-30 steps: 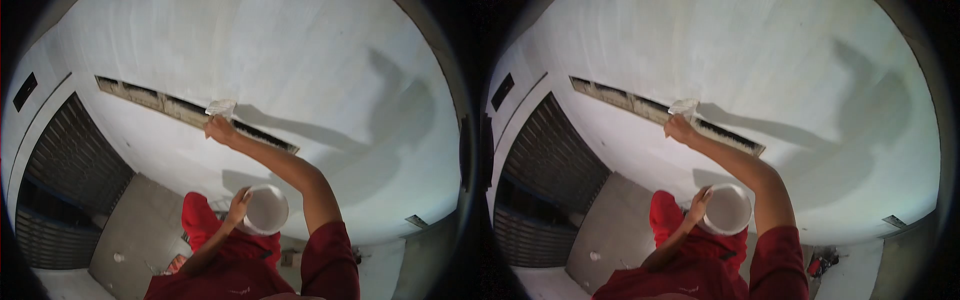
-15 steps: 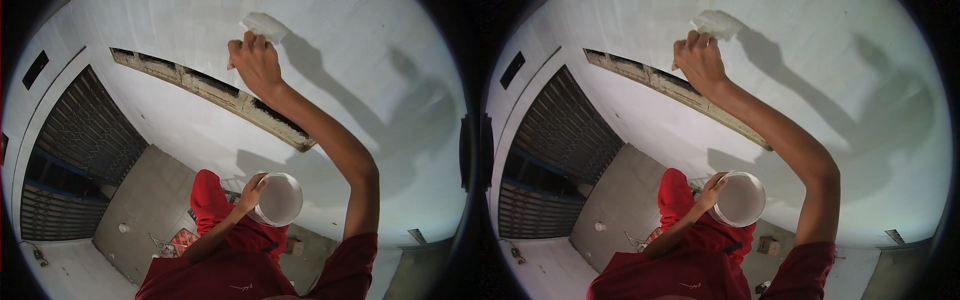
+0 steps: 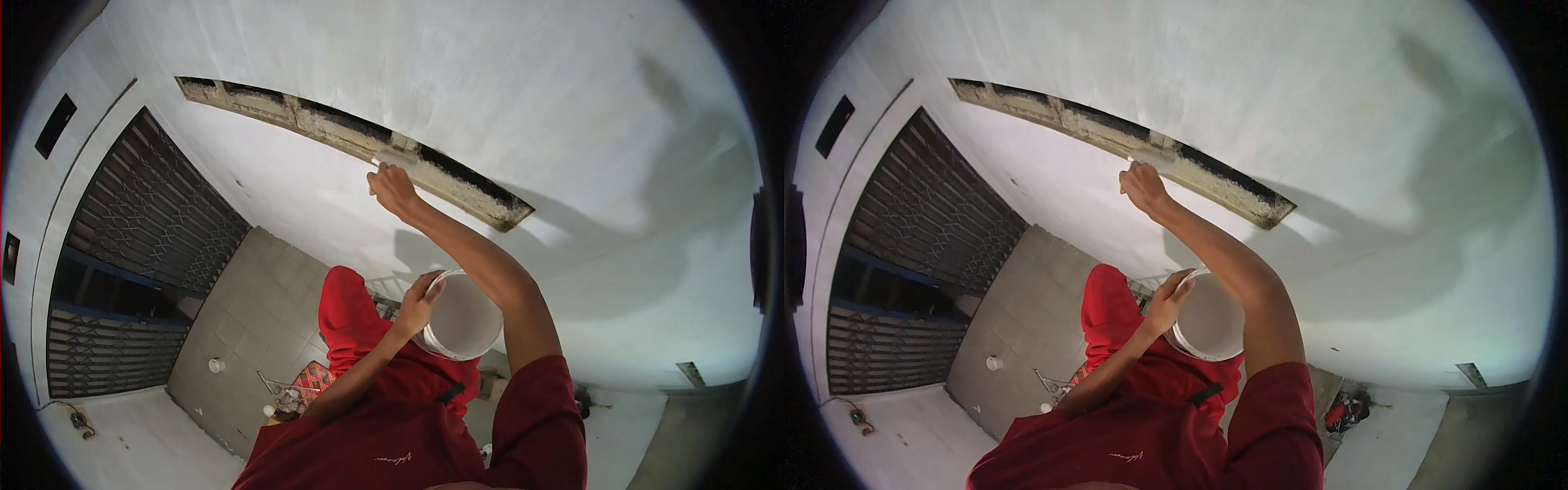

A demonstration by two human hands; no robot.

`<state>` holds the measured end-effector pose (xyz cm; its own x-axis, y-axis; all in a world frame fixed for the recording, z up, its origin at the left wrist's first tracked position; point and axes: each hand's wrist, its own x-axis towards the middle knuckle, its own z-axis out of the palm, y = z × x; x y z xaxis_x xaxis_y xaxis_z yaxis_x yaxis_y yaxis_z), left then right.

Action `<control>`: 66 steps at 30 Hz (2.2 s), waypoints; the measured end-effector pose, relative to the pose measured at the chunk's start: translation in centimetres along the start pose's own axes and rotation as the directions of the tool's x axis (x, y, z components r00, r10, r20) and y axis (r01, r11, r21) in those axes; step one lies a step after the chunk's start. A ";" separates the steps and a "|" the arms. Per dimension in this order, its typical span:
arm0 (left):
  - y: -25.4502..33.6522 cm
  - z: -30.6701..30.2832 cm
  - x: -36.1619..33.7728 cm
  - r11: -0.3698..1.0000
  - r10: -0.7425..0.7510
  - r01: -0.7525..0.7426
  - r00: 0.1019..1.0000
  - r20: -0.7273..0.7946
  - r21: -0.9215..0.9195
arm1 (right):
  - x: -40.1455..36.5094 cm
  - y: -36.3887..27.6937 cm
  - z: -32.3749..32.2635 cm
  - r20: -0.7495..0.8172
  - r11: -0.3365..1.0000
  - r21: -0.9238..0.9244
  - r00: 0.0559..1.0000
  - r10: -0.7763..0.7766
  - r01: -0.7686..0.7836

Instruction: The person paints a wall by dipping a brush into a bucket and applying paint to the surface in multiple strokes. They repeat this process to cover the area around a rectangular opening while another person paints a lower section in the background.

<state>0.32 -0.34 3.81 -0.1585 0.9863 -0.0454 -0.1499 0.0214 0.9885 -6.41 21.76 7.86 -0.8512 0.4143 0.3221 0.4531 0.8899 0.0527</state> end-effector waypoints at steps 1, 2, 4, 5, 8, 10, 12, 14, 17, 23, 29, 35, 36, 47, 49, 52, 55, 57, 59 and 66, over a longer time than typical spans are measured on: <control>0.0 -0.1 0.1 1.000 -0.008 0.008 1.000 -0.005 -0.003 | -0.1 0.0 -0.2 -0.010 0.985 0.169 0.999 0.039 -0.037; -0.1 -0.1 0.3 0.999 0.012 -0.011 1.000 -0.016 0.052 | -0.1 -0.2 -1.0 -0.017 0.989 0.129 0.997 0.072 -0.069; -0.7 -0.2 0.1 0.987 0.032 -0.025 0.999 -0.042 0.161 | -0.9 -0.9 -5.9 -0.207 0.987 0.148 0.974 0.088 -0.058; -1.4 -0.6 -0.1 0.942 0.200 -0.194 0.980 0.004 0.275 | -1.5 -1.2 -9.1 -0.186 0.972 0.178 0.965 0.186 -0.153; -2.4 -1.4 -0.4 0.825 0.390 -0.400 0.914 0.109 0.400 | -6.4 -2.1 -18.2 -0.305 0.883 0.441 0.900 0.313 -0.158; -1.3 -1.5 -1.1 0.943 0.202 -0.209 0.978 0.052 0.259 | -11.5 -2.9 -22.2 -0.320 0.812 0.562 0.863 0.390 -0.158; -1.1 -1.4 -1.3 0.983 0.095 -0.090 0.995 -0.028 0.160 | -16.2 -4.5 -26.1 -0.195 0.810 0.505 0.875 0.443 -0.298; -1.6 -1.5 -1.5 0.994 0.070 -0.062 0.993 -0.090 0.088 | -21.1 -5.8 -26.9 -0.063 0.666 0.597 0.801 0.595 -0.447; -1.8 -2.5 -1.2 0.991 0.136 -0.136 0.990 -0.045 0.007 | -25.7 -7.1 -25.2 0.090 0.592 0.593 0.775 0.626 -0.547; -3.4 -3.8 -1.9 0.998 0.039 -0.039 0.999 -0.008 0.054 | -28.2 -8.5 -18.5 0.382 0.401 0.513 0.620 0.685 -0.759; -4.2 -4.9 -4.0 0.911 0.047 -0.035 0.999 -0.019 0.411 | -28.2 -8.6 -12.4 0.254 0.594 0.520 0.775 0.578 -0.614; -1.5 -4.9 -4.8 0.969 -0.116 0.146 0.981 -0.154 0.201 | -28.0 -9.1 -12.8 0.264 0.598 0.489 0.761 0.592 -0.635; -2.7 -5.1 -4.6 0.990 -0.096 0.111 0.983 -0.158 0.090 | -28.4 -9.3 -13.0 0.274 0.598 0.477 0.756 0.595 -0.644; 7.4 -0.7 -1.9 0.937 0.032 0.026 0.987 0.160 -0.348 | -26.5 -13.4 -19.0 0.084 0.474 0.719 0.741 0.666 -0.508; 8.1 0.6 -0.8 0.944 -0.018 0.083 0.980 0.200 -0.320 | -26.3 -13.5 -18.1 0.211 0.185 0.828 0.600 0.772 -0.529; 8.4 3.1 0.6 0.971 0.054 0.015 0.958 0.282 -0.238 | -25.7 -12.8 -19.3 0.385 -0.162 0.862 0.414 0.825 -0.480; 9.9 4.8 1.1 0.969 0.231 -0.198 0.937 0.263 -0.149 | -26.3 -9.7 -20.4 0.345 -0.245 0.918 0.321 0.882 -0.313; 11.8 4.1 0.8 0.969 0.246 -0.242 0.963 0.110 -0.052 | -27.0 -9.1 -21.6 0.280 -0.229 0.950 0.256 0.925 -0.210; 10.2 3.0 1.4 0.963 0.269 -0.269 0.962 -0.039 0.019 | -27.4 -9.3 -24.3 0.211 -0.189 0.973 0.175 0.962 -0.133; -14.0 1.9 0.7 0.626 0.223 -0.190 0.973 0.059 0.757 | -29.4 -8.5 -26.7 0.037 -0.023 0.990 0.104 0.994 -0.137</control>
<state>4.20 0.31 -9.82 -0.1297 0.9741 0.1851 0.6748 -0.0500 0.7363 21.83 -3.13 23.13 0.3521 0.9346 0.0507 -0.1560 0.1120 -0.9814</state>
